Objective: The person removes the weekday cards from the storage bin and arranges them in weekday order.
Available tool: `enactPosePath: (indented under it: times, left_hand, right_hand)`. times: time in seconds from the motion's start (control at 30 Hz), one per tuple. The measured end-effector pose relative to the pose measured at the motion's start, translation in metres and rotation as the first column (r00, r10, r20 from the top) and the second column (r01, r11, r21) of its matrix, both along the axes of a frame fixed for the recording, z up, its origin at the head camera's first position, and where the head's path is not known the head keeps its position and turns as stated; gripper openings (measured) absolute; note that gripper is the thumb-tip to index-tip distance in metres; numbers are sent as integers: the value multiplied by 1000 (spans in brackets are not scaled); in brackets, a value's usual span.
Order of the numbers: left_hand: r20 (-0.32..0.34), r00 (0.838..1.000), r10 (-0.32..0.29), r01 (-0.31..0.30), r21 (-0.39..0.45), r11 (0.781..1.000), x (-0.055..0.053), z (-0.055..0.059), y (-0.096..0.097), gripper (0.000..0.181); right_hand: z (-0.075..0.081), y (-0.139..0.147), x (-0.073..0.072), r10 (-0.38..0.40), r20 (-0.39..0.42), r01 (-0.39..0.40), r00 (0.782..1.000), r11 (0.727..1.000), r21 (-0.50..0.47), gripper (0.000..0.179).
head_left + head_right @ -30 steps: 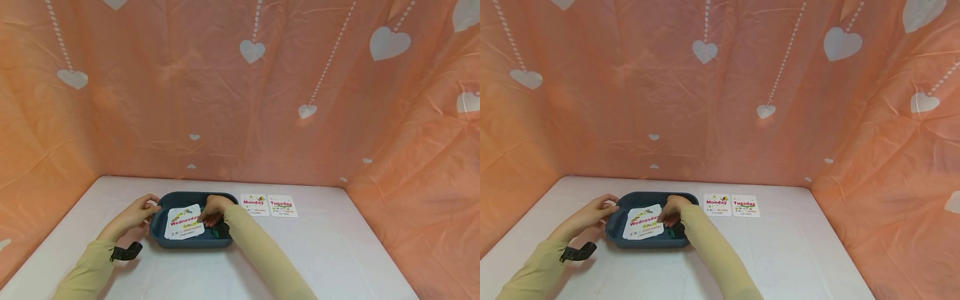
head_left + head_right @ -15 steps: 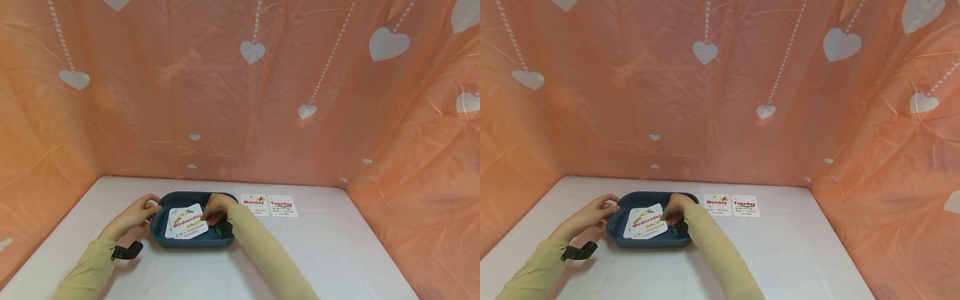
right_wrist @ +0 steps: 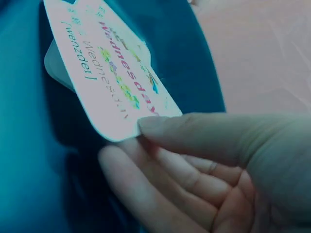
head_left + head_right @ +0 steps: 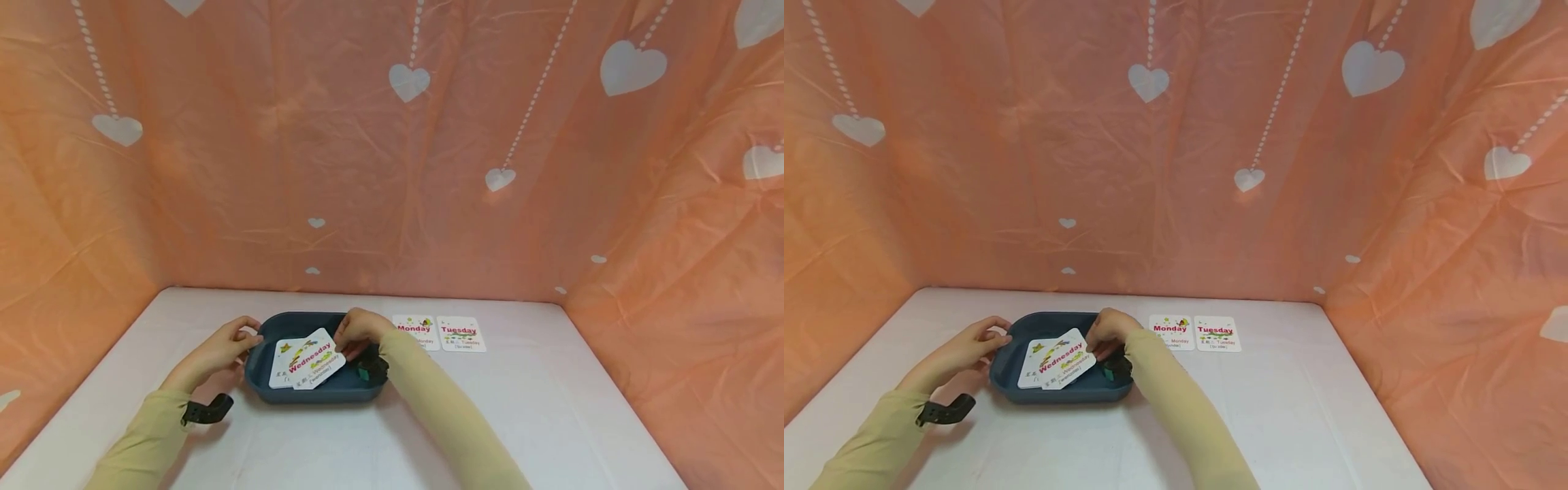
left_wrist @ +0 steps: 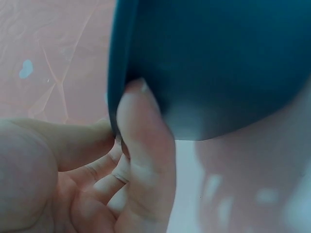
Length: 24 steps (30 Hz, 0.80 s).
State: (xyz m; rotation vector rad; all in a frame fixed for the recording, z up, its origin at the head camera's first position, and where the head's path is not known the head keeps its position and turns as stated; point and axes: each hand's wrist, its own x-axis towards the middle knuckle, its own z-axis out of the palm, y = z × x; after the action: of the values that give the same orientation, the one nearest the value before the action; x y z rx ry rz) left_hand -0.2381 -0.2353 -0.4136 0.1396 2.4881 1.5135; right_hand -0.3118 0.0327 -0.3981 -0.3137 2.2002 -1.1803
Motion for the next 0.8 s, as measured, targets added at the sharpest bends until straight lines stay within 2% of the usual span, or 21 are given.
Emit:
enactPosePath:
  times: [0.5,0.8]
  left_hand:
    - [-12,1000,-6,6,5,1000,1,-1,-1,33]
    - [3,1000,4,-4,11,1000,0,-1,-1,34]
  right_hand:
    - [13,25,-4,105,-120,-120,987,984,-131,18]
    - [26,50,-5,75,-214,-115,974,976,-183,22]
